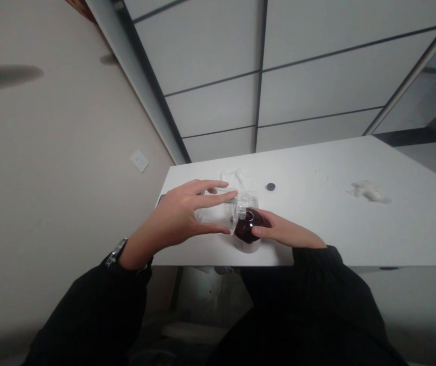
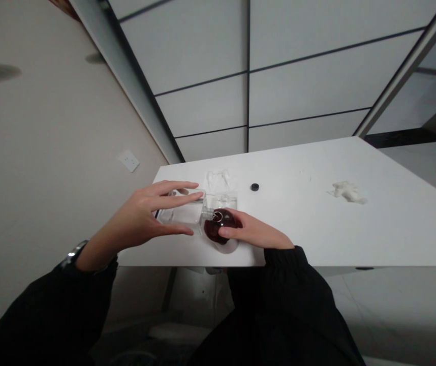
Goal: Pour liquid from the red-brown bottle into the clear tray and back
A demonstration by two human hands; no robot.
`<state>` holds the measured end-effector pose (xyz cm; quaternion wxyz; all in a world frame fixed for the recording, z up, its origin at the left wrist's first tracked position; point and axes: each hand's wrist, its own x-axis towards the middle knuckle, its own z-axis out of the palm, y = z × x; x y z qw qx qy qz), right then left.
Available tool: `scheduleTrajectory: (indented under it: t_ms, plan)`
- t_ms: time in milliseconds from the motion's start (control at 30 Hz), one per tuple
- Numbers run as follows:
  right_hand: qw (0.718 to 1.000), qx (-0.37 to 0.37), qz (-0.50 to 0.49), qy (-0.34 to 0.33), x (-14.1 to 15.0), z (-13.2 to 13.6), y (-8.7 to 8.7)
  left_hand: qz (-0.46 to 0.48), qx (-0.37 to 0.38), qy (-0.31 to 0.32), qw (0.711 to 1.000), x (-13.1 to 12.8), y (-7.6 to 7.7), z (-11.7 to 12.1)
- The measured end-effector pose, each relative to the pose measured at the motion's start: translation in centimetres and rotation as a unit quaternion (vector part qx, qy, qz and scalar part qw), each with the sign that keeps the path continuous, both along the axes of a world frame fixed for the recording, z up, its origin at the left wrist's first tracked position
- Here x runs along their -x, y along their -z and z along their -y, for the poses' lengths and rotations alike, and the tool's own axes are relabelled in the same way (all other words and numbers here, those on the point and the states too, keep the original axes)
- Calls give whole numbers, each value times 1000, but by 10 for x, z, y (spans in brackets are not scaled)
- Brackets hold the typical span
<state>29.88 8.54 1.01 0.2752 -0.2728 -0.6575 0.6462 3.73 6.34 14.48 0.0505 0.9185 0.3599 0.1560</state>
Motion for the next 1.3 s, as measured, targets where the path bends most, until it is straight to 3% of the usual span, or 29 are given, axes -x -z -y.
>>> scheduleTrajectory:
  t_ms: [1300]
  plan:
    - [1000, -14, 1, -5, -1, -1, 2, -39, -48, 24, 998, -8, -11, 1]
